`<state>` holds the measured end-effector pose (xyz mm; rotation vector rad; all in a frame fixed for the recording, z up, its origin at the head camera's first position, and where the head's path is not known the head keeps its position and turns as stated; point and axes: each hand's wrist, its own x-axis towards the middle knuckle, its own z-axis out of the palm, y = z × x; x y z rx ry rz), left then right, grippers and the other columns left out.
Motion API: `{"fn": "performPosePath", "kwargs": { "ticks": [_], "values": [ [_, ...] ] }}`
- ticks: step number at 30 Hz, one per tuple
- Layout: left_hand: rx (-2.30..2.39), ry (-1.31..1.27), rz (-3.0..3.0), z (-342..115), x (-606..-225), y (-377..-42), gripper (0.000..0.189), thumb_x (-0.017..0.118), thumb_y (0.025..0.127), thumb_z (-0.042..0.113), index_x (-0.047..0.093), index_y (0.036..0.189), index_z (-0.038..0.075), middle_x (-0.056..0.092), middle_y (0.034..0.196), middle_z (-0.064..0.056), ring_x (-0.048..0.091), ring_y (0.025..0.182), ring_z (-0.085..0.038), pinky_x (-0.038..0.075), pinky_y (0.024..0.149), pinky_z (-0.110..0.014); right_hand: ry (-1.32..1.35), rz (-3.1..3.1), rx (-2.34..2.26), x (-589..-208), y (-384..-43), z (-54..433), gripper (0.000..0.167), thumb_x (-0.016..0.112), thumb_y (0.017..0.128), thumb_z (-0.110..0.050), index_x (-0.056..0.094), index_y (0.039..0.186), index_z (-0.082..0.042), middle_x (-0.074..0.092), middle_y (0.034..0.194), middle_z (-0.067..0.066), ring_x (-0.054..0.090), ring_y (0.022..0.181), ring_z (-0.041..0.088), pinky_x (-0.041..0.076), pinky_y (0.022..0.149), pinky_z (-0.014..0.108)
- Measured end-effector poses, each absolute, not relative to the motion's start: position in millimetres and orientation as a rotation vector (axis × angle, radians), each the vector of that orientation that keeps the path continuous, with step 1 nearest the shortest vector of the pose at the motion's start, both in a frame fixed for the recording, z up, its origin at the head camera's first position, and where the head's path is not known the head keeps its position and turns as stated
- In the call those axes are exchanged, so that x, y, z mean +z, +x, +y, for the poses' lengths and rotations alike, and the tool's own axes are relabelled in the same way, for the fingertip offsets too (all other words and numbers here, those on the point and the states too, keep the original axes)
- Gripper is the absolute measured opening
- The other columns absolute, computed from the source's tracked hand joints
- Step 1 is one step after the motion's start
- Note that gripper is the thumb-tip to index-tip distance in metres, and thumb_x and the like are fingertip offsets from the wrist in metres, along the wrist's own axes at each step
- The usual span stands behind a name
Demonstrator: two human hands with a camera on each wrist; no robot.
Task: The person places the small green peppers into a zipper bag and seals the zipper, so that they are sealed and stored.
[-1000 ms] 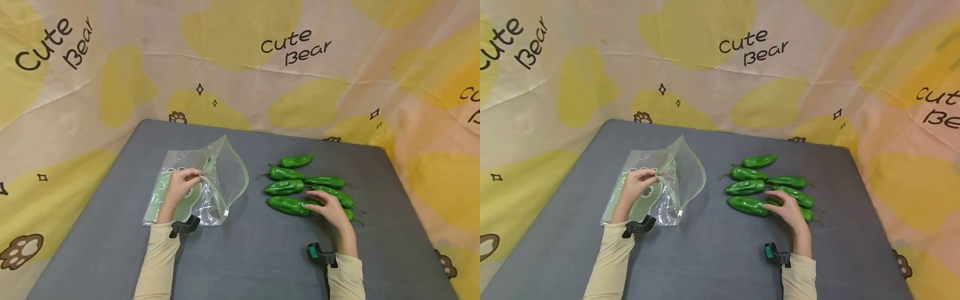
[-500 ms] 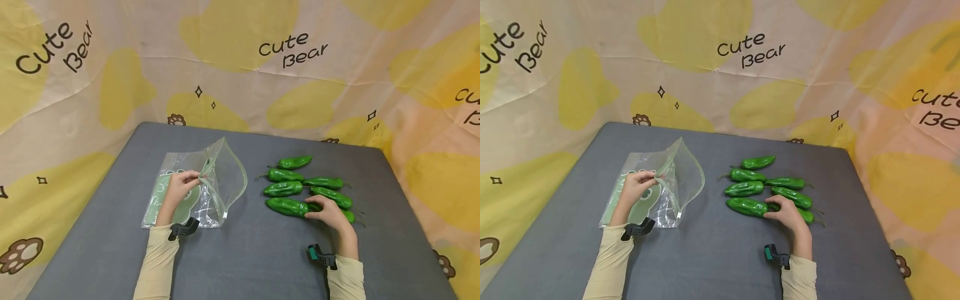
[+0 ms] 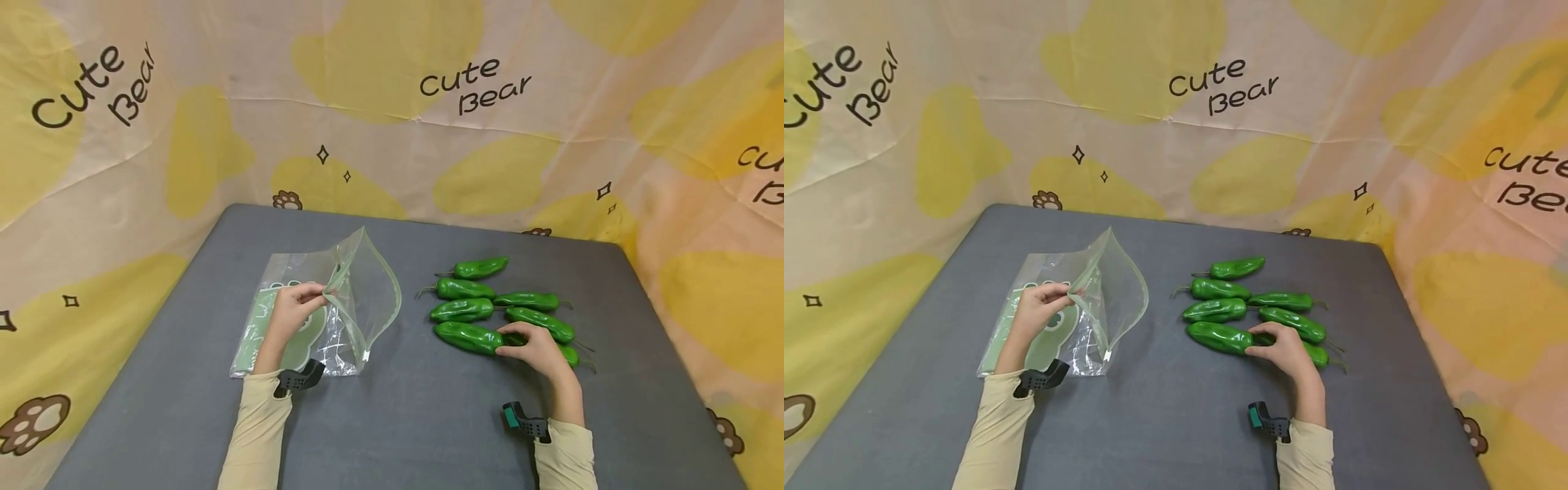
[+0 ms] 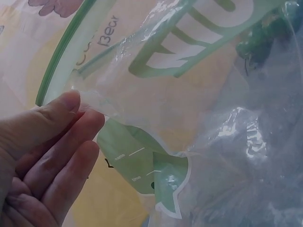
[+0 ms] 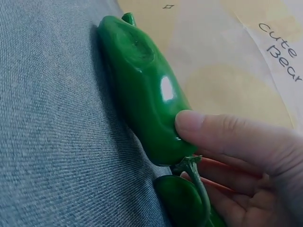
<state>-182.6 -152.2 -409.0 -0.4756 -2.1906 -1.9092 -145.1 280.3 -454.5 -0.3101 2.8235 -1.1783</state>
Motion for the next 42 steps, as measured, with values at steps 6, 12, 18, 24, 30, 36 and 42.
{"fn": "performPosePath", "kwargs": {
  "ticks": [6, 12, 18, 24, 30, 36, 42],
  "values": [
    [-1.910, -0.468, -2.183, -153.3, -411.3, -182.4, 0.008, 0.060, 0.074, -0.019, 0.059, 0.082, -0.021, 0.058, 0.081, -0.034, 0.062, 0.068, -0.006, 0.051, 0.061, -0.016, -0.276, 2.811, -1.174, -455.1, -144.0, 280.1, 0.041, 0.075, 0.073, -0.027, 0.064, 0.105, -0.005, 0.060, 0.106, 0.012, 0.051, 0.103, 0.033, 0.042, 0.083, 0.049],
    [-1.937, -0.484, -2.150, -152.3, -411.8, -182.9, 0.008, 0.059, 0.074, -0.020, 0.058, 0.082, -0.022, 0.058, 0.082, -0.034, 0.063, 0.069, -0.007, 0.051, 0.062, -0.017, -0.312, 2.777, -1.209, -453.3, -144.5, 280.8, 0.040, 0.074, 0.074, -0.026, 0.063, 0.106, -0.005, 0.062, 0.099, 0.009, 0.056, 0.094, 0.028, 0.045, 0.079, 0.047],
    [-1.960, -0.514, -2.104, -150.8, -413.3, -184.7, 0.008, 0.057, 0.074, -0.023, 0.057, 0.082, -0.023, 0.056, 0.082, -0.037, 0.062, 0.070, -0.003, 0.052, 0.064, -0.019, -0.313, 2.747, -1.265, -452.2, -145.8, 280.8, 0.040, 0.074, 0.075, -0.025, 0.062, 0.108, -0.006, 0.062, 0.099, 0.007, 0.056, 0.093, 0.026, 0.046, 0.077, 0.044],
    [-1.957, -0.493, -2.104, -153.2, -413.3, -185.1, 0.008, 0.058, 0.073, -0.023, 0.057, 0.081, -0.023, 0.061, 0.080, -0.028, 0.062, 0.069, -0.004, 0.052, 0.063, -0.020, -0.307, 2.743, -1.312, -453.6, -145.1, 279.8, 0.044, 0.072, 0.076, -0.025, 0.061, 0.113, -0.004, 0.060, 0.108, 0.011, 0.055, 0.098, 0.028, 0.046, 0.080, 0.044],
    [-1.959, -0.481, -2.087, -156.2, -412.0, -185.8, 0.008, 0.057, 0.073, -0.024, 0.056, 0.081, -0.024, 0.059, 0.079, -0.031, 0.062, 0.069, -0.002, 0.051, 0.063, -0.018, -0.320, 2.748, -1.370, -450.5, -145.3, 278.4, 0.043, 0.072, 0.077, -0.024, 0.061, 0.113, -0.005, 0.060, 0.109, 0.010, 0.056, 0.097, 0.025, 0.048, 0.078, 0.040],
    [-1.955, -0.497, -2.089, -155.4, -411.0, -185.2, 0.008, 0.057, 0.072, -0.024, 0.057, 0.081, -0.022, 0.063, 0.078, -0.024, 0.063, 0.069, -0.007, 0.052, 0.063, -0.020, -0.358, 2.720, -1.479, -447.2, -143.2, 277.1, 0.040, 0.072, 0.077, -0.016, 0.061, 0.113, -0.003, 0.060, 0.108, 0.010, 0.055, 0.093, 0.020, 0.048, 0.076, 0.028],
    [-1.939, -0.514, -2.080, -153.6, -411.1, -184.6, 0.006, 0.058, 0.072, -0.024, 0.057, 0.078, -0.022, 0.064, 0.078, -0.020, 0.063, 0.069, -0.008, 0.052, 0.062, -0.020, -0.336, 2.673, -1.556, -447.5, -142.3, 275.8, 0.040, 0.069, 0.080, -0.014, 0.059, 0.116, -0.002, 0.058, 0.112, 0.012, 0.053, 0.097, 0.014, 0.048, 0.078, 0.027]
  ]
}}
